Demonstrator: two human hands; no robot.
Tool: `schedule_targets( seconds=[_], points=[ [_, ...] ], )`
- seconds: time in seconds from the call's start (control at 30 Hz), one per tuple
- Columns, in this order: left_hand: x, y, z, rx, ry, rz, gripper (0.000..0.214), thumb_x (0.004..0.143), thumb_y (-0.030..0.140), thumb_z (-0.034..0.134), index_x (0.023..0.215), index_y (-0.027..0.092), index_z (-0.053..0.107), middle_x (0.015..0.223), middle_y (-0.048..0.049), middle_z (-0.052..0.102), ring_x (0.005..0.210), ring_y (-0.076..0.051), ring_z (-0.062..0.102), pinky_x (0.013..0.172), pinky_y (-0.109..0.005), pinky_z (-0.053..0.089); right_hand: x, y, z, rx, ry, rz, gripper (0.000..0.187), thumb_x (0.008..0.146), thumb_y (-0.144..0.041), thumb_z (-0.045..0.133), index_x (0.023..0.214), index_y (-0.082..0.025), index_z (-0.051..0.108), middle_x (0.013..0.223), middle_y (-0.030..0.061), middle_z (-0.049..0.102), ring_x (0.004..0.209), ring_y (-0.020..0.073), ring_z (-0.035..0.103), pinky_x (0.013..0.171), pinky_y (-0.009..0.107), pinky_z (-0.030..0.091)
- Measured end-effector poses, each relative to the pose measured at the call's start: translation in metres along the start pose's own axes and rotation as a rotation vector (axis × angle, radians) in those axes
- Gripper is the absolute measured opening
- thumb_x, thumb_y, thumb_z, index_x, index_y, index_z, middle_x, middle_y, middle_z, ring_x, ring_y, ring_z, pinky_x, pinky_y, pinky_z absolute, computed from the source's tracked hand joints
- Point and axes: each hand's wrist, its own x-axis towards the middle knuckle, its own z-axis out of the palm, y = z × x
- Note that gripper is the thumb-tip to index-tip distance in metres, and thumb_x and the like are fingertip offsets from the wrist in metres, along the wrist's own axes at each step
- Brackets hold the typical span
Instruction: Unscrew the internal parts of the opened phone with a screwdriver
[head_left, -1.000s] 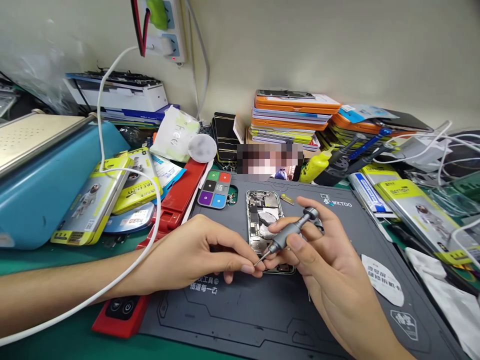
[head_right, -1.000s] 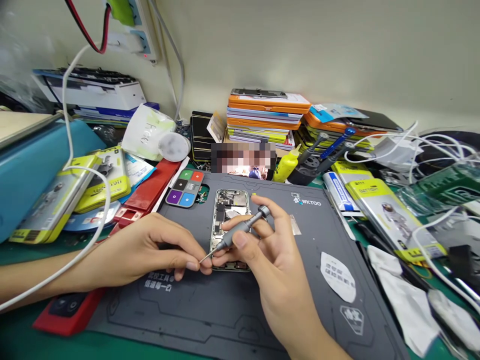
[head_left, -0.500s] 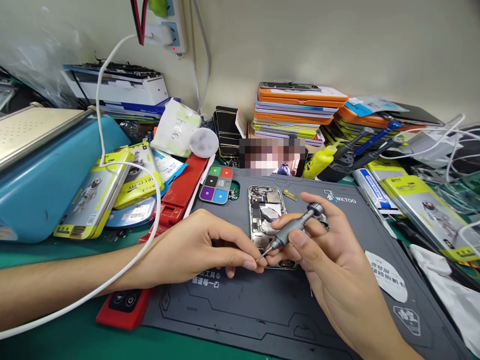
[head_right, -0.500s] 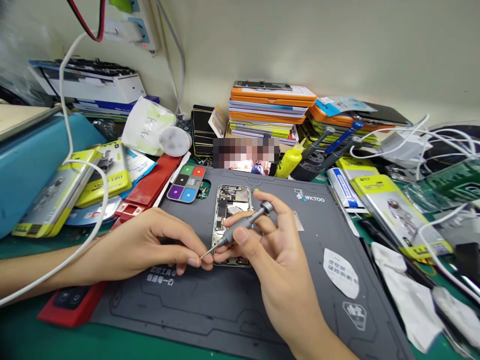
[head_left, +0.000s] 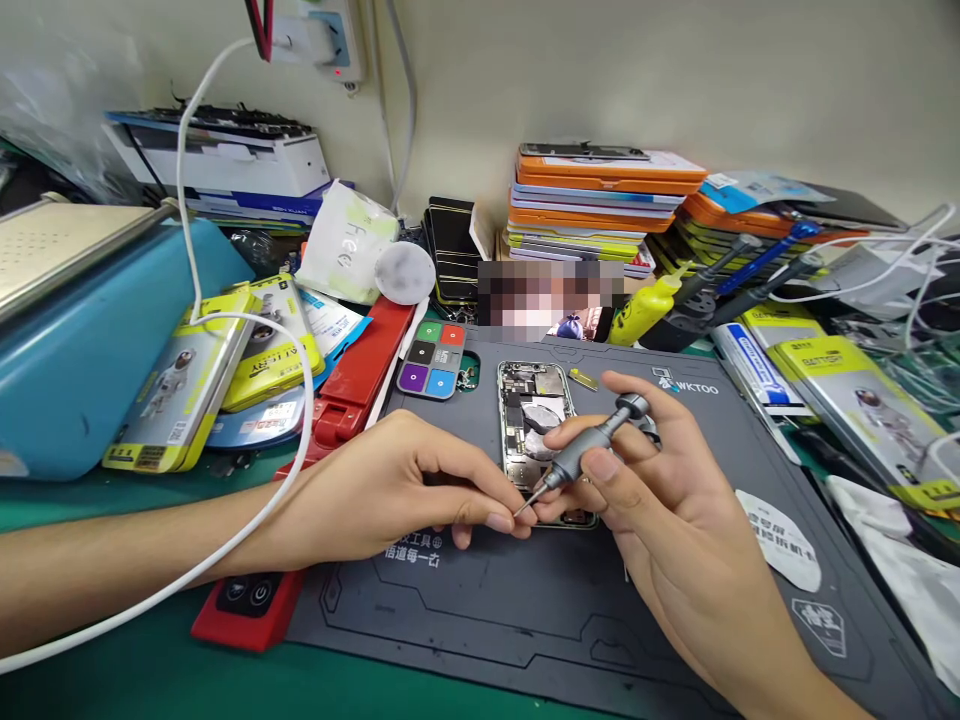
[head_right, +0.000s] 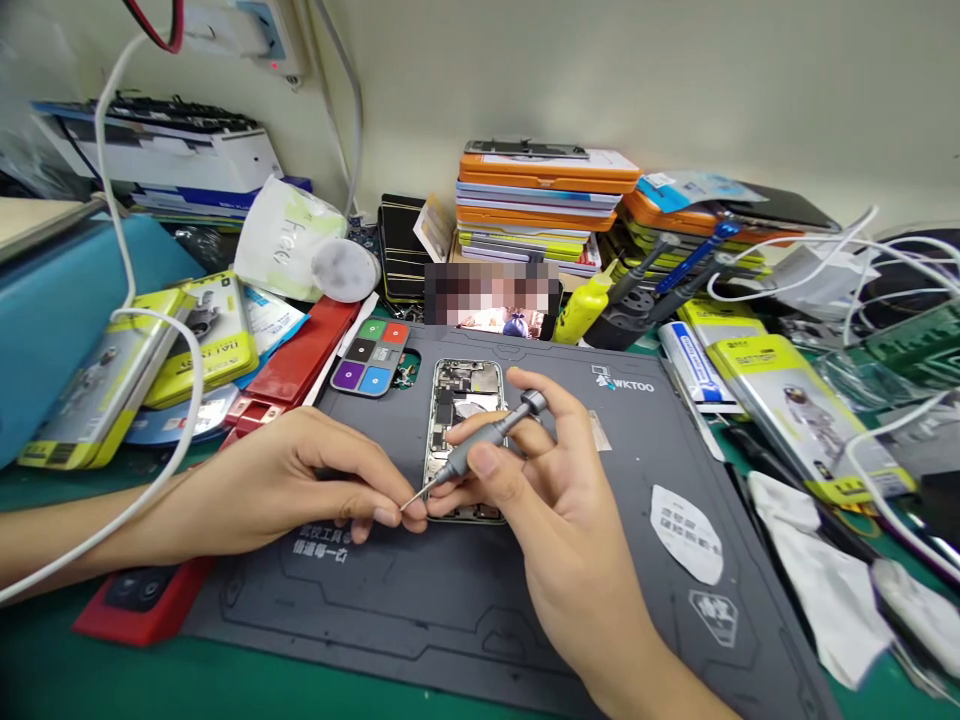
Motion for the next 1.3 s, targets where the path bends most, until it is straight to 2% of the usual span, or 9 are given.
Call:
schedule_targets(
  seconds=[0.43, 0.9, 1.3],
  points=[
    [0.0005, 0.001, 0.0024, 0.025, 0.014, -0.016, 0.015, 0.099, 0.018, 0.078, 0.104, 0.019, 0.092, 0.098, 0.0002, 0.089, 0.068, -0.006, 0.072, 0.064, -0.007, 0.057, 0.0041, 0.0013, 0.0024, 0.036, -0.022, 0.005, 0.049, 0.1, -0.037, 0.08, 0.138, -0.037, 0.05, 0.102, -0.0033, 0.079, 0.071, 0.0154, 0.083, 0.071, 0.027, 0.072],
    [-0.0013, 0.0011, 0.0016, 0.09, 0.009, -0.05, 0.016, 0.101, 0.024, 0.077, 0.106, 0.02, 0.091, 0.1, -0.0012, 0.089, 0.069, -0.008, 0.072, 0.066, -0.011, 0.058, 0.0007, -0.0045, 0.0042, -0.043, 0.05, -0.016, 0.055, 0.096, -0.04, 0.085, 0.137, -0.034, 0.049, 0.093, -0.0042, 0.078, 0.065, 0.0142, 0.081, 0.065, 0.022, 0.07],
    [-0.0007, 0.0005, 0.0014, 0.067, 0.001, -0.023, 0.015, 0.101, 0.025, 0.078, 0.106, 0.019, 0.091, 0.1, -0.0013, 0.089, 0.076, -0.01, 0.077, 0.068, -0.011, 0.06, 0.0019, -0.0039, 0.0047, -0.066, 0.079, -0.018, 0.057, 0.093, -0.044, 0.087, 0.135, -0.034, 0.05, 0.089, -0.0052, 0.077, 0.063, 0.0163, 0.081, 0.065, 0.028, 0.072]
  ],
)
